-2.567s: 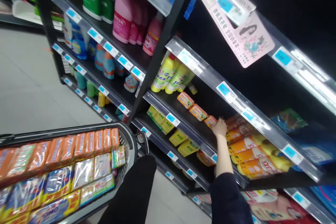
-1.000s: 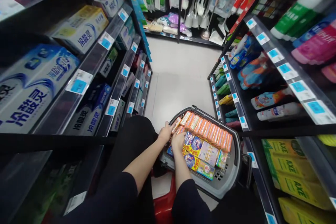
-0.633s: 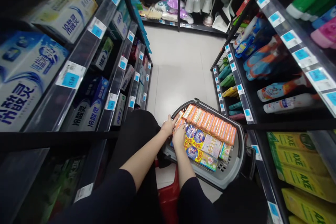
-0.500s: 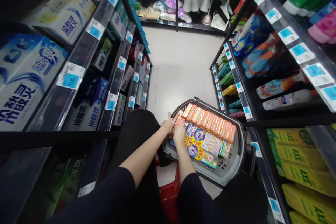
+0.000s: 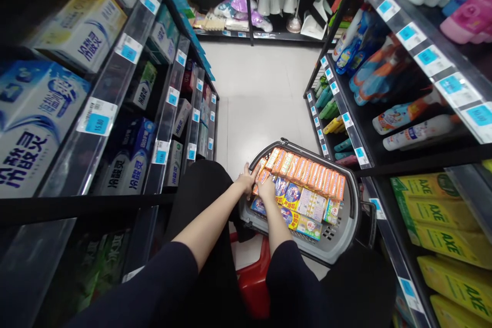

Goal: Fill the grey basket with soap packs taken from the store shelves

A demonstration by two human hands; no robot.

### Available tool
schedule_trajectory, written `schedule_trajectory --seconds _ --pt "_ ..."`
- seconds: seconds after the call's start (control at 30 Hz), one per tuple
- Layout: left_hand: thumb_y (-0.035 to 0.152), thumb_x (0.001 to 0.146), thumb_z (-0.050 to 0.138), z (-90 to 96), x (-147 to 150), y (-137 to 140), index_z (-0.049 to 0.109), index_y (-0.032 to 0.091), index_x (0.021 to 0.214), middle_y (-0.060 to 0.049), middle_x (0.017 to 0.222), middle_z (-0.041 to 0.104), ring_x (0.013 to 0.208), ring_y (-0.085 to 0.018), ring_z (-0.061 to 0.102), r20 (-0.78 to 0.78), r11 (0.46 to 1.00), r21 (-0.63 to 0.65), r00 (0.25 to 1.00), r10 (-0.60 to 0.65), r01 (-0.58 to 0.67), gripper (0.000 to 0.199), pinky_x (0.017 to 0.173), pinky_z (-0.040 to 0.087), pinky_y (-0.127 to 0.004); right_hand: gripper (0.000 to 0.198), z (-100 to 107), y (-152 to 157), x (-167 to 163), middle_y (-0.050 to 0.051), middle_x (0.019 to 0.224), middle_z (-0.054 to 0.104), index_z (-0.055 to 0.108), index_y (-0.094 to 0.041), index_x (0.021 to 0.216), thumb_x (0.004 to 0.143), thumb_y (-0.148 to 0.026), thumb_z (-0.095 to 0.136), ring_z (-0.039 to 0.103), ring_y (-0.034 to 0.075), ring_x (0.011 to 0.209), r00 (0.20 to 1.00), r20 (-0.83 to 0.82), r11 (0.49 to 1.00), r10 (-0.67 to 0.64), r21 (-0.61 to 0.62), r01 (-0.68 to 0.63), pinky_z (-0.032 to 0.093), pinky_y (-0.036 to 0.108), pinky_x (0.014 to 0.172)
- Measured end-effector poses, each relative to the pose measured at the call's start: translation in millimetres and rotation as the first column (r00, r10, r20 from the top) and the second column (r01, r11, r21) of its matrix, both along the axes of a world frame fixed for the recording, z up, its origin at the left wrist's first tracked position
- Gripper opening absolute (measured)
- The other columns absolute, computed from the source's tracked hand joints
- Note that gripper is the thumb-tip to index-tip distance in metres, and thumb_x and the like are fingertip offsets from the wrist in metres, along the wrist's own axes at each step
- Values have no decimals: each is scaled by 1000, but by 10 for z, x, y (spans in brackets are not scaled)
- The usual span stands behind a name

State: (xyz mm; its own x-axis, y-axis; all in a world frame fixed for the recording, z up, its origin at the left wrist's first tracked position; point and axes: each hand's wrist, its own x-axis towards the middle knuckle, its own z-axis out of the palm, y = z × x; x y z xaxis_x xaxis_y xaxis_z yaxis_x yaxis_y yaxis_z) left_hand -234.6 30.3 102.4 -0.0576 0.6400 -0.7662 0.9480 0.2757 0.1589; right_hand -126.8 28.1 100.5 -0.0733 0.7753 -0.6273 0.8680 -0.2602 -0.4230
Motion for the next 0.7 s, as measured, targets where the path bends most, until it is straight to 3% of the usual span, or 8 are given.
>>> schedule_trajectory --seconds 0.13,0.23,0.37,0.53,0.7 --pt "9 42 94 -26 -37 -5 -15 39 149 -24 151 -25 130 -51 35 47 999 -13 998 32 -31 155 98 49 -46 55 34 14 9 25 116 65 41 -5 128 88 -40 58 65 27 106 999 47 1000 -19 -22 20 48 32 83" --pt "13 58 84 -72 -97 -9 -4 41 151 -18 154 -18 129 -47 39 189 991 23 974 128 -135 131 105 43 -46 52 79 -75 70 24 116 65 42 -5 128 89 -37 56 65 27 107 997 81 999 -9 -46 13 49 31 84" --pt "21 76 67 -167 -169 -16 14 38 152 -12 154 3 127 -37 47 375 947 64 887 269 -314 94 113 33 -41 48 161 -377 43 23 113 66 47 -7 124 85 -31 60 66 29 105 991 123 997 44 -74 -35 49 33 84" --pt "15 74 55 -263 -185 -8 23 36 151 -5 150 14 122 -26 53 431 917 55 838 334 -394 85 110 36 -30 45 213 -589 -193 23 110 67 44 -5 125 88 -27 58 67 30 101 985 159 998 61 -5 -61 50 36 83" --pt "17 74 51 -260 -173 12 26 31 151 -6 148 19 123 -27 50 452 892 43 805 384 -449 82 106 41 -28 45 173 -578 -244 21 111 67 44 -7 125 88 -28 59 67 29 102 991 134 1000 -2 -7 3 50 35 85"
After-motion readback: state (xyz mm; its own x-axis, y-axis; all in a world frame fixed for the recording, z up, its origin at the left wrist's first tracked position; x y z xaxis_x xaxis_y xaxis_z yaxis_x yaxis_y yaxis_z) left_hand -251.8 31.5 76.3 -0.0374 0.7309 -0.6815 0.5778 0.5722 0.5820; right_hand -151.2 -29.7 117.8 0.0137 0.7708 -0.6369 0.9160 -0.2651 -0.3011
